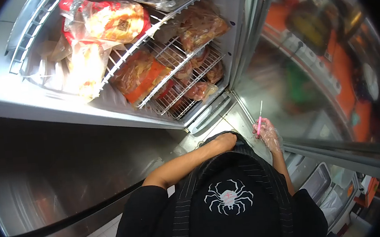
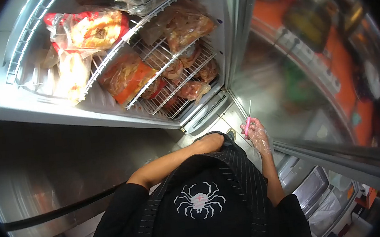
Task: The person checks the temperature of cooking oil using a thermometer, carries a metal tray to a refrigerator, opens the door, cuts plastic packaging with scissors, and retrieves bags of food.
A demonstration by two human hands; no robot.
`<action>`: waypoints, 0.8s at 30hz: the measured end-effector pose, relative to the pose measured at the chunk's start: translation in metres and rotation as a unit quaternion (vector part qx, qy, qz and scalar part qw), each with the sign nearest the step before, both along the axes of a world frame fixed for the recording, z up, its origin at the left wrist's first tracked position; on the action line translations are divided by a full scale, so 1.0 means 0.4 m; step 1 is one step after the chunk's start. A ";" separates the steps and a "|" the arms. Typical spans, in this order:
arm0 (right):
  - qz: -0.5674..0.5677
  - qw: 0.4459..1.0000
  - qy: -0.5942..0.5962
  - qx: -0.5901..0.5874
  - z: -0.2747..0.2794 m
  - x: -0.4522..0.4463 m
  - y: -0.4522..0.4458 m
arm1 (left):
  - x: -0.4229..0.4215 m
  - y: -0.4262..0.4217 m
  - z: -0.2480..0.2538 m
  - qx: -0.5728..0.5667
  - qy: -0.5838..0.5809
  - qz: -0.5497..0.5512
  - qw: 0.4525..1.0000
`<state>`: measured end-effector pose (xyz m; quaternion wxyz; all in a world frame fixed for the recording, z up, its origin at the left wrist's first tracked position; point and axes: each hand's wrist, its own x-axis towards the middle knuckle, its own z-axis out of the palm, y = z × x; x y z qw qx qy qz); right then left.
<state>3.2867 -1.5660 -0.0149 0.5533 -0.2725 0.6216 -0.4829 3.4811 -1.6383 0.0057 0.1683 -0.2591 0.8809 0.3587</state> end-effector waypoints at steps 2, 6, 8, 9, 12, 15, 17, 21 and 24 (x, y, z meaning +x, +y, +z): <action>0.011 1.000 -0.013 -0.005 0.003 0.005 -0.005 | -0.017 -0.005 -0.047 -0.001 -0.007 0.007 1.000; 0.022 0.999 -0.028 -0.035 0.005 0.017 -0.013 | -0.020 -0.017 -0.049 -0.042 -0.005 -0.027 0.999; 0.016 0.999 -0.017 -0.035 0.022 0.020 -0.016 | -0.010 0.006 -0.039 -0.122 0.024 0.002 0.992; 0.008 0.999 -0.014 -0.047 0.018 0.019 -0.017 | 0.000 0.005 -0.021 -0.140 0.065 -0.006 0.988; 0.022 0.999 0.025 -0.018 0.024 0.017 -0.009 | 0.039 -0.014 0.028 -0.023 0.078 0.029 0.996; 0.026 0.993 -0.104 -0.042 0.084 0.063 -0.012 | 0.085 -0.052 0.218 0.168 0.183 0.120 0.961; 0.026 0.941 -0.329 -0.072 0.118 0.095 -0.010 | 0.118 -0.053 0.169 0.330 0.293 0.191 0.877; 0.262 0.962 -0.015 -0.076 0.256 0.171 -0.049 | 0.161 -0.054 0.127 0.464 0.380 0.350 0.719; -0.001 0.892 -0.449 0.055 0.140 0.159 -0.057 | 0.161 -0.055 0.114 0.462 0.463 0.477 0.587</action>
